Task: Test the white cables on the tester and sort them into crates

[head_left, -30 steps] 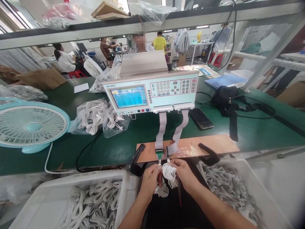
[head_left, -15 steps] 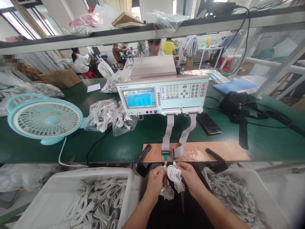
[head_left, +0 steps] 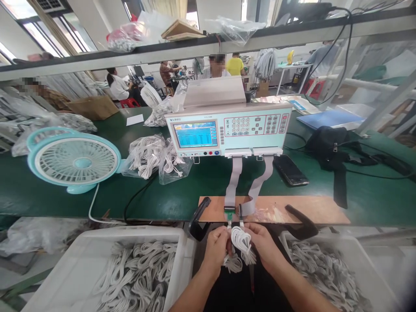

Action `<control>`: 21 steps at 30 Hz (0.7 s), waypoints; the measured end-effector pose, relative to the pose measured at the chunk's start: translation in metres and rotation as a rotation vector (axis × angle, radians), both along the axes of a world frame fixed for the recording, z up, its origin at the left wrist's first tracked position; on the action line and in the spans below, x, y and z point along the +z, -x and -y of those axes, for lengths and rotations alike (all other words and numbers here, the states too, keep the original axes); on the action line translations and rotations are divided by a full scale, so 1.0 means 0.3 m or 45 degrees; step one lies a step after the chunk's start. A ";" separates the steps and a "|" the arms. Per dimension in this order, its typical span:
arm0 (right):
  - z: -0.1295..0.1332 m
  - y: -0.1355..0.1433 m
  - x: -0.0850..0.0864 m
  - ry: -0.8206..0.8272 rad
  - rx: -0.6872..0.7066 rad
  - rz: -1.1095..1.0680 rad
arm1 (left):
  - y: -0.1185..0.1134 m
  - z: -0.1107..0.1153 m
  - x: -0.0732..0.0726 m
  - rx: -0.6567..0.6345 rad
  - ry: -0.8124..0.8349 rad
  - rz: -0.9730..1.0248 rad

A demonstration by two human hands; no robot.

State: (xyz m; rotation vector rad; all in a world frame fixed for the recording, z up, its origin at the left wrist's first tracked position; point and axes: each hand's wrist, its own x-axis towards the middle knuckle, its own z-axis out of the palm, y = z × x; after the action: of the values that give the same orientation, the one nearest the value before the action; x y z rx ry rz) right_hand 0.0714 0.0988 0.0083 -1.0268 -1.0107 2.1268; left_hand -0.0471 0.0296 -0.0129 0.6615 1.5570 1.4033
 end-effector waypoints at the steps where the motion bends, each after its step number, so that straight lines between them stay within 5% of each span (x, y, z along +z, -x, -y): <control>1: 0.000 0.000 0.003 -0.006 0.006 0.001 | -0.006 0.002 -0.003 0.018 -0.009 0.005; 21: 0.019 0.023 -0.055 -0.081 -0.047 -0.124 | -0.015 -0.052 0.003 0.135 -0.061 0.095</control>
State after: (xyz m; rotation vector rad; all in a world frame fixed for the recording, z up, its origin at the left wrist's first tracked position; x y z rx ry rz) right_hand 0.0645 0.0931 -0.0081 -0.8961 -0.9984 2.0803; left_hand -0.0427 0.0453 -0.0120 0.5556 1.5229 1.5306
